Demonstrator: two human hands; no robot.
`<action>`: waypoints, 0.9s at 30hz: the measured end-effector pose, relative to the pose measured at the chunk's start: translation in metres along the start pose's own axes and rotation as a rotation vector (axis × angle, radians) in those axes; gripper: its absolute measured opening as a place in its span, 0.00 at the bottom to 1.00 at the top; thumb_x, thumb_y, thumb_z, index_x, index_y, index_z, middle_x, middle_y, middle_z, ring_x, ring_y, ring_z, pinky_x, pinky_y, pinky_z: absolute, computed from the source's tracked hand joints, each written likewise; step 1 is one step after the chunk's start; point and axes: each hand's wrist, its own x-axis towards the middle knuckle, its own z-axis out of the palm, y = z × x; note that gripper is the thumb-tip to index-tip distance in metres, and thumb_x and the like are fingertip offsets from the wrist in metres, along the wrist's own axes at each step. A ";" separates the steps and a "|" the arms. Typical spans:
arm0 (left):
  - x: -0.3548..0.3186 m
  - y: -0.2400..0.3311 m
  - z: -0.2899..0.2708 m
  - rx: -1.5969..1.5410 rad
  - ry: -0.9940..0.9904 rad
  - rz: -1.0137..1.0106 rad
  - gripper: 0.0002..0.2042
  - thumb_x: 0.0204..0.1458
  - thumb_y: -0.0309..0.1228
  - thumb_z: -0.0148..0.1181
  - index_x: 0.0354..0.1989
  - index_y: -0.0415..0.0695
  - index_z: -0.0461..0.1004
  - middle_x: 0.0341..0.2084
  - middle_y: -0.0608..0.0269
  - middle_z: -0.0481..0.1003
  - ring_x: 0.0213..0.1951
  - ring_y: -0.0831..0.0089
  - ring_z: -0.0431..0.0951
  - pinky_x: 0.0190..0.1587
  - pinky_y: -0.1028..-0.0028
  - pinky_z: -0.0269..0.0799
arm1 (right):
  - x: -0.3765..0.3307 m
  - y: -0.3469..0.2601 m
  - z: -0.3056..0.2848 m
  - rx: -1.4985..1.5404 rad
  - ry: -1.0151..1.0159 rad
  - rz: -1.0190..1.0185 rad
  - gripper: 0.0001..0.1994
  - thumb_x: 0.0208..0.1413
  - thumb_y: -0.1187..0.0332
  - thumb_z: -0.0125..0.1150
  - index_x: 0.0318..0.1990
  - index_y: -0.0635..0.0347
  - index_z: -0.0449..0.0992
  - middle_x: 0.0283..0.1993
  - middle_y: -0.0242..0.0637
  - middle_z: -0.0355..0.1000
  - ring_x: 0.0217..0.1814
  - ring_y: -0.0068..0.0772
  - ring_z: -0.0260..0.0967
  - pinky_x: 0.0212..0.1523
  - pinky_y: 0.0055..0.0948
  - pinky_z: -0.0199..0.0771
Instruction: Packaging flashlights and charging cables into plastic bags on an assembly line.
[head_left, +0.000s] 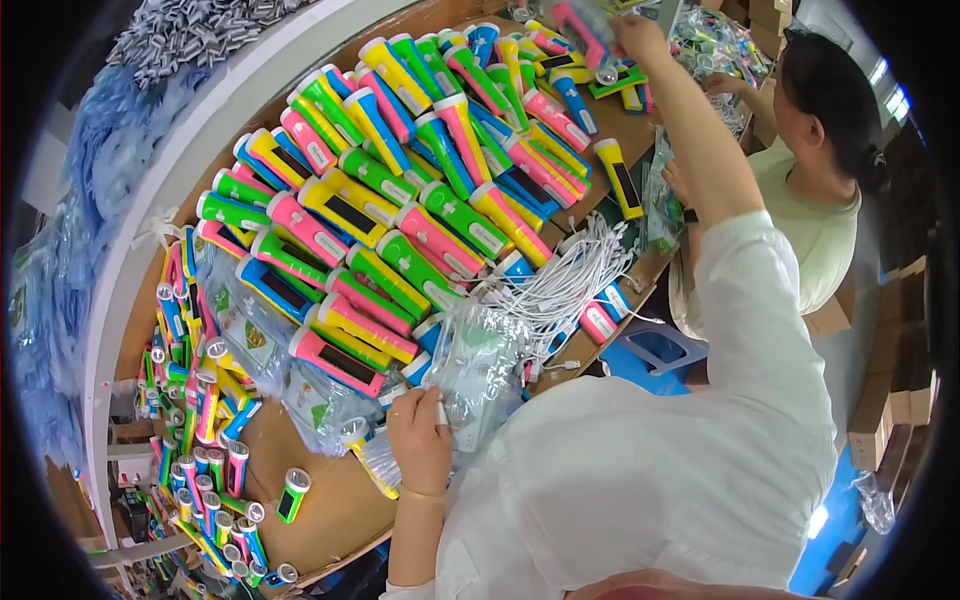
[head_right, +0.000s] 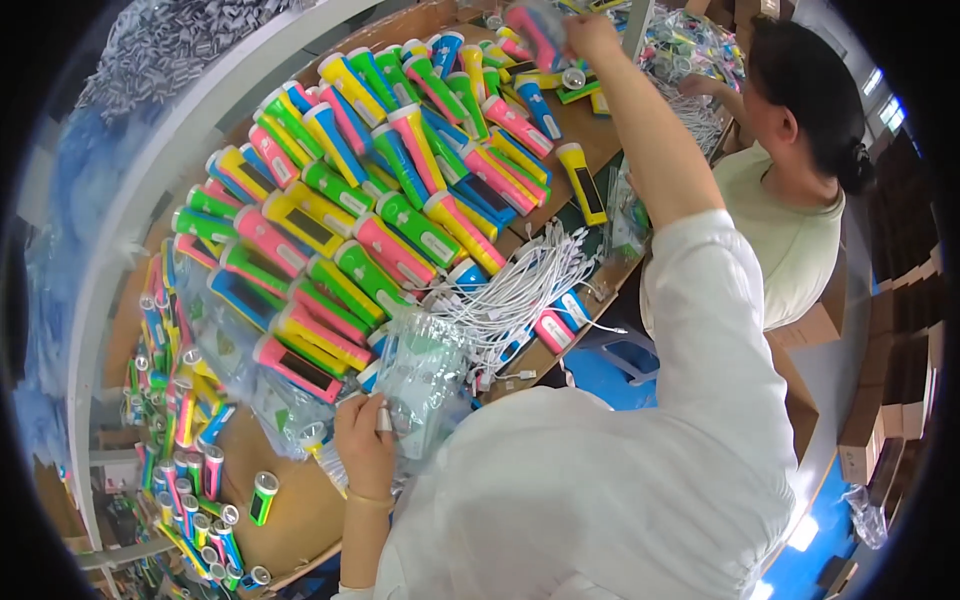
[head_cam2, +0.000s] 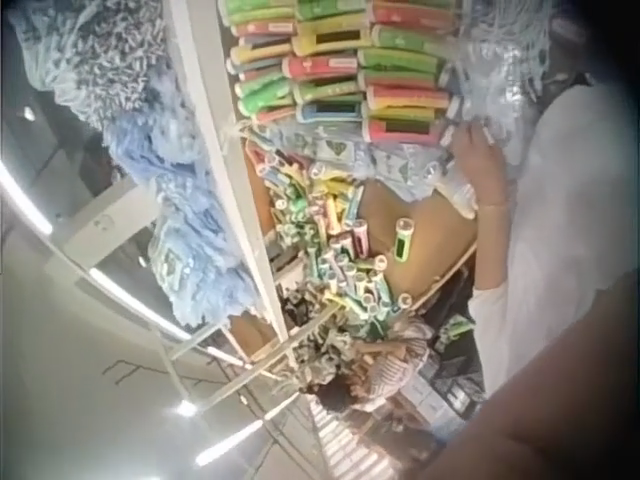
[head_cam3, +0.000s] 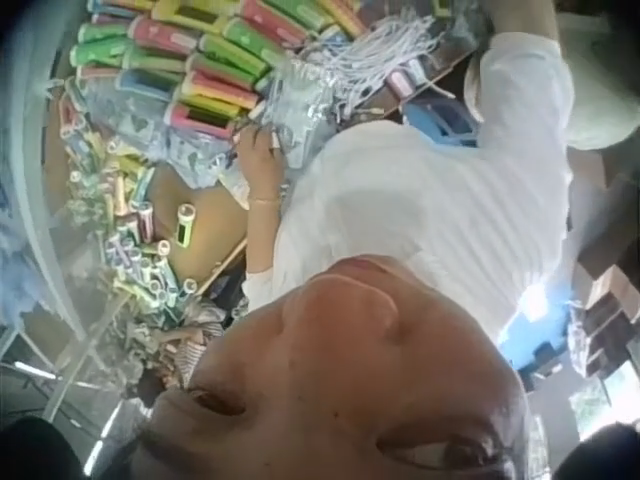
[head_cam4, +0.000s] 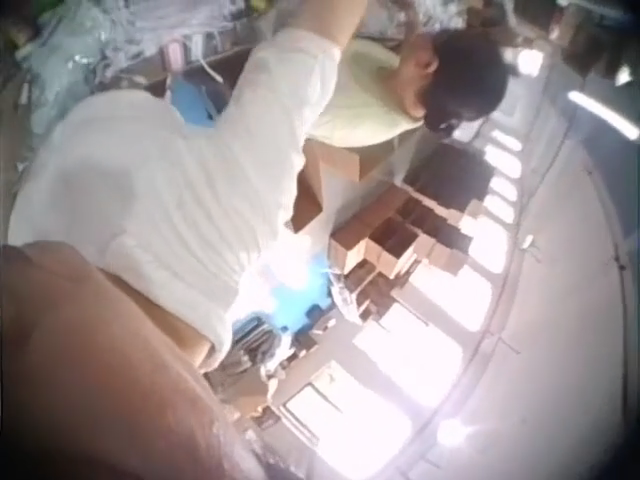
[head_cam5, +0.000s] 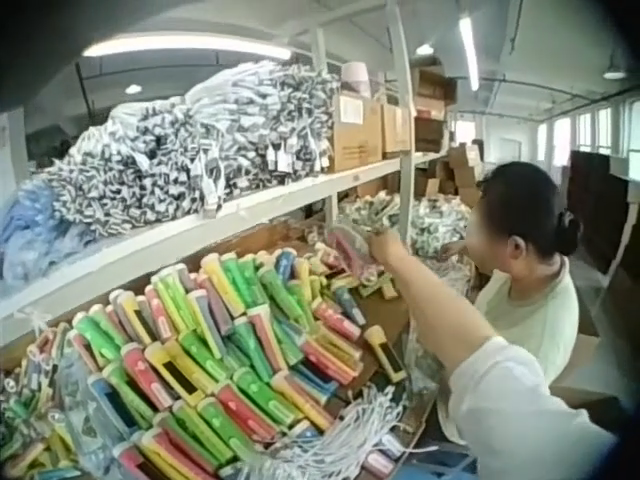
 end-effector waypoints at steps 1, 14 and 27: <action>-0.003 -0.001 0.003 0.011 0.015 -0.015 0.20 0.41 0.15 0.63 0.46 0.40 0.79 0.40 0.53 0.74 0.40 0.54 0.76 0.42 0.62 0.73 | 0.018 -0.013 -0.003 0.331 -0.017 0.071 0.19 0.66 0.60 0.58 0.57 0.65 0.74 0.35 0.38 0.80 0.28 0.29 0.78 0.32 0.29 0.80; 0.006 0.001 0.005 -0.230 -0.053 -0.177 0.11 0.49 0.20 0.64 0.42 0.40 0.79 0.31 0.51 0.78 0.33 0.51 0.79 0.36 0.61 0.74 | -0.333 -0.115 0.092 0.505 -1.141 -0.959 0.18 0.55 0.62 0.72 0.50 0.58 0.80 0.48 0.38 0.79 0.51 0.39 0.75 0.52 0.37 0.74; -0.026 0.001 -0.031 -0.354 0.038 -0.361 0.09 0.51 0.19 0.63 0.40 0.38 0.80 0.31 0.54 0.79 0.30 0.59 0.79 0.34 0.70 0.74 | -0.398 -0.096 0.086 0.153 -1.025 -1.083 0.07 0.52 0.69 0.68 0.37 0.54 0.76 0.37 0.32 0.73 0.43 0.37 0.72 0.47 0.36 0.68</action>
